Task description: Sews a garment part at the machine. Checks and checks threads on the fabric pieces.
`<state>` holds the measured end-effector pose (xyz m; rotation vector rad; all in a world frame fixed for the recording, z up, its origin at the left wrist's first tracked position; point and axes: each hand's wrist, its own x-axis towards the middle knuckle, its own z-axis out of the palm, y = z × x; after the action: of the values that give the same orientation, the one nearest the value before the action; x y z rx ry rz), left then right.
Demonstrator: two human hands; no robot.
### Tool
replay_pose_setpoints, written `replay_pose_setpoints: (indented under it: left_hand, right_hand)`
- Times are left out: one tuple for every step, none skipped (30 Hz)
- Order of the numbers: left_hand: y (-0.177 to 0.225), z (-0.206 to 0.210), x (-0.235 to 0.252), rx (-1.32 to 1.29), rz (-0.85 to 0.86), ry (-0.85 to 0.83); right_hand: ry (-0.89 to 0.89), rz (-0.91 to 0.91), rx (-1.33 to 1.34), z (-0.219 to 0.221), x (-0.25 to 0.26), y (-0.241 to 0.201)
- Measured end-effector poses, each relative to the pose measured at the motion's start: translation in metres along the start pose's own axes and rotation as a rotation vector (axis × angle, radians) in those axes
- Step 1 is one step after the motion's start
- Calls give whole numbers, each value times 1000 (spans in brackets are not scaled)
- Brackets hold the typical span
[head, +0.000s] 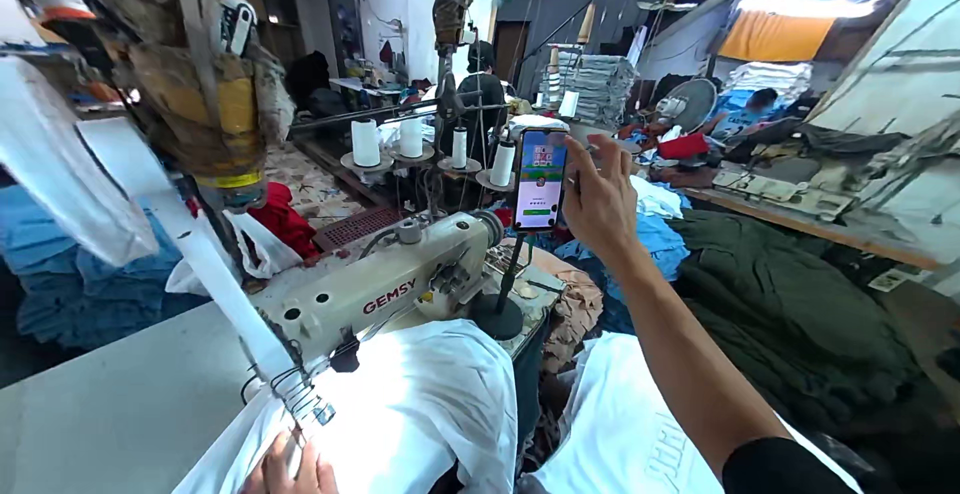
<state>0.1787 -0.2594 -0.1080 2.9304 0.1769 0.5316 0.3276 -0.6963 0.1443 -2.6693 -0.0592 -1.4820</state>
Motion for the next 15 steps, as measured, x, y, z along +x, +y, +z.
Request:
replay_pose_setpoints:
  left_hand:
    - [0, 1, -1, -14, 4, 22]
    - [-1, 2, -1, -26, 7, 45]
    - [0, 2, -1, -36, 1, 56]
    - [1, 1, -2, -37, -10, 66]
    - [1, 1, -2, -31, -15, 84]
    - [1, 1, -1, -20, -22, 93]
    - [1, 2, -1, -10, -24, 93]
    - [0, 4, -1, -3, -21, 92]
    - [0, 5, -1, 5, -18, 87]
    - [-1, 5, -1, 6, -18, 78]
    - [-2, 6, -1, 13, -17, 78]
    - [-2, 7, -1, 24, -17, 76]
    - [-3, 7, -2, 33, -19, 65]
    - [-3, 7, -2, 45, -23, 51]
    - [-3, 7, -2, 54, -24, 42]
  right_hand:
    - [-22, 6, 0, -4, -2, -1]
    - [-35, 17, 2, -9, -8, -6]
    - [-21, 19, 18, -13, -17, -14]
    - [12, 0, 59, -16, -31, -27]
    - [34, -38, 129, -18, -51, -44]
    - [12, -80, 228, -19, -76, -67]
    - [-48, -130, 343, -19, -106, -92]
    - [-150, -182, 465, -16, -140, -120]
    - [-297, -237, 577, -12, -174, -150]
    - [-438, -301, 680, -5, -205, -179]
    - [-589, -343, 742, 6, -231, -203]
    - [-746, -348, 739, 18, -250, -220]
    - [-900, -311, 676, 30, -258, -229]
    - [-1031, -253, 574, 43, -257, -233]
    - [-1059, -209, 484, 58, -252, -232]
